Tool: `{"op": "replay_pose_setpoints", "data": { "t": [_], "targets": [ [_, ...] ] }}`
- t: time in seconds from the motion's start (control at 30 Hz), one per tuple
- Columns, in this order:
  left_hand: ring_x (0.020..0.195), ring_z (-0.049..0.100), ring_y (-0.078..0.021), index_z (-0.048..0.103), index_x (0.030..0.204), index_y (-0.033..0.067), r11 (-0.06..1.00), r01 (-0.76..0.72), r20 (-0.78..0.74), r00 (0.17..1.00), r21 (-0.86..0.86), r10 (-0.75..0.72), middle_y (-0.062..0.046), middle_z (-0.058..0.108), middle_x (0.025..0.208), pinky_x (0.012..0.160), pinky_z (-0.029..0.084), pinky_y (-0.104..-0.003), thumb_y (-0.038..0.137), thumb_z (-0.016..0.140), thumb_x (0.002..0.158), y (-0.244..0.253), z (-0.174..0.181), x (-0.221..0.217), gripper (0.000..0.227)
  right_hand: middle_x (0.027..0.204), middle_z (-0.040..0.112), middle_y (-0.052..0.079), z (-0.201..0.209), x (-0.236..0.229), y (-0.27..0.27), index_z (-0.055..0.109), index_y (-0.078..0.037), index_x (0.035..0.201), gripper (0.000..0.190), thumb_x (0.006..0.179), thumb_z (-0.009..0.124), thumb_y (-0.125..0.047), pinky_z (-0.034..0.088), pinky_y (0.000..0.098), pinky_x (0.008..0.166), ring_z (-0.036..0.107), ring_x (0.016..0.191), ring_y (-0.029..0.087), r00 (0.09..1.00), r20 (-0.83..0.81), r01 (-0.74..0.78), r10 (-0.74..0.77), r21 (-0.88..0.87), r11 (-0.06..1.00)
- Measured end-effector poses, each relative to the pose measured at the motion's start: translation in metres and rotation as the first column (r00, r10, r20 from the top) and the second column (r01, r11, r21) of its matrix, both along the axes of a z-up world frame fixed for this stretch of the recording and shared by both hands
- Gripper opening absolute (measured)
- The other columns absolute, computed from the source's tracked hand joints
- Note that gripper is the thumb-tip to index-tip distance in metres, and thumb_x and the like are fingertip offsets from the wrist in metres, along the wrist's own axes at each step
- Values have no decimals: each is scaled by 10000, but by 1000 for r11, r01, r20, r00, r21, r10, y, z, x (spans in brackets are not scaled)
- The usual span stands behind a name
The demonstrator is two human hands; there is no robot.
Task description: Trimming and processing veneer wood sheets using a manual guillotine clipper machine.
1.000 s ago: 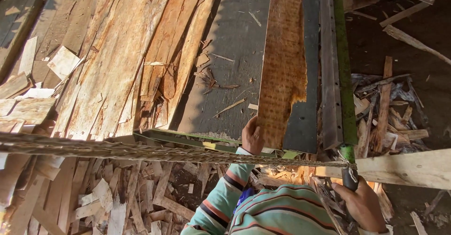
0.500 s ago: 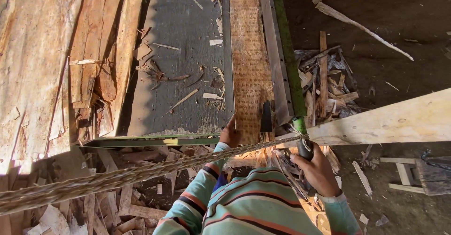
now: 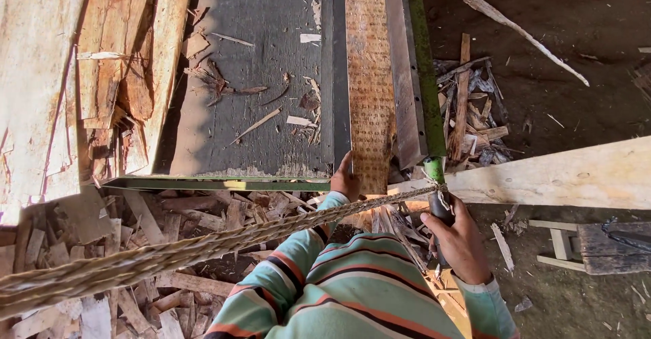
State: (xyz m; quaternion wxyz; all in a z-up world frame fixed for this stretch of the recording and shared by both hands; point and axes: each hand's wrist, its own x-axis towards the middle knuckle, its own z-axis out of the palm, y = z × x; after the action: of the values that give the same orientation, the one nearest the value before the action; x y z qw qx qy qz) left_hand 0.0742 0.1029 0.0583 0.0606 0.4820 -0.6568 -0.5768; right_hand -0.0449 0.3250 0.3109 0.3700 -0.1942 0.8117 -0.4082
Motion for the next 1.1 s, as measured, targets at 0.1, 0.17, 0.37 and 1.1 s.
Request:
{"op": "replay_pose_setpoints", "data": {
  "t": [0.1, 0.17, 0.37, 1.1],
  "targets": [
    [733, 775, -279, 269, 1602, 296, 965, -2, -10, 1000, -261, 0, -207, 714, 1223, 671, 655, -415, -5, 608, 830, 0, -11, 4, 895, 778, 635, 99, -7, -3, 3, 525, -23, 1331, 518, 888, 705, -223, 498, 352, 386, 612, 505, 177, 999, 33, 17, -17, -10, 1000],
    [744, 771, -260, 237, 1679, 324, 999, 23, 165, 986, 22, -27, -255, 815, 1069, 680, 655, -362, 60, 542, 952, -11, 37, 1, 832, 783, 631, 107, -16, -7, 9, 513, -15, 1318, 516, 890, 700, -236, 506, 357, 381, 622, 503, 177, 998, -32, -55, 54, -38, 998],
    [755, 786, -303, 249, 1613, 362, 973, -88, -6, 996, 212, 91, -167, 584, 1384, 587, 660, -400, -79, 482, 899, -43, 46, -12, 871, 874, 636, 102, -8, -1, -2, 538, -6, 1319, 517, 889, 710, -235, 526, 370, 437, 634, 546, 192, 999, -44, -7, 8, 20, 1000],
    [689, 765, -189, 253, 1608, 288, 980, 49, 99, 995, -194, -30, -113, 679, 1278, 653, 680, -342, 44, 678, 908, -37, -4, -16, 855, 942, 677, 132, 0, -10, -1, 522, -17, 1367, 542, 896, 693, -223, 544, 376, 442, 648, 537, 203, 1000, -24, -10, 10, 14, 1000]
  ]
}}
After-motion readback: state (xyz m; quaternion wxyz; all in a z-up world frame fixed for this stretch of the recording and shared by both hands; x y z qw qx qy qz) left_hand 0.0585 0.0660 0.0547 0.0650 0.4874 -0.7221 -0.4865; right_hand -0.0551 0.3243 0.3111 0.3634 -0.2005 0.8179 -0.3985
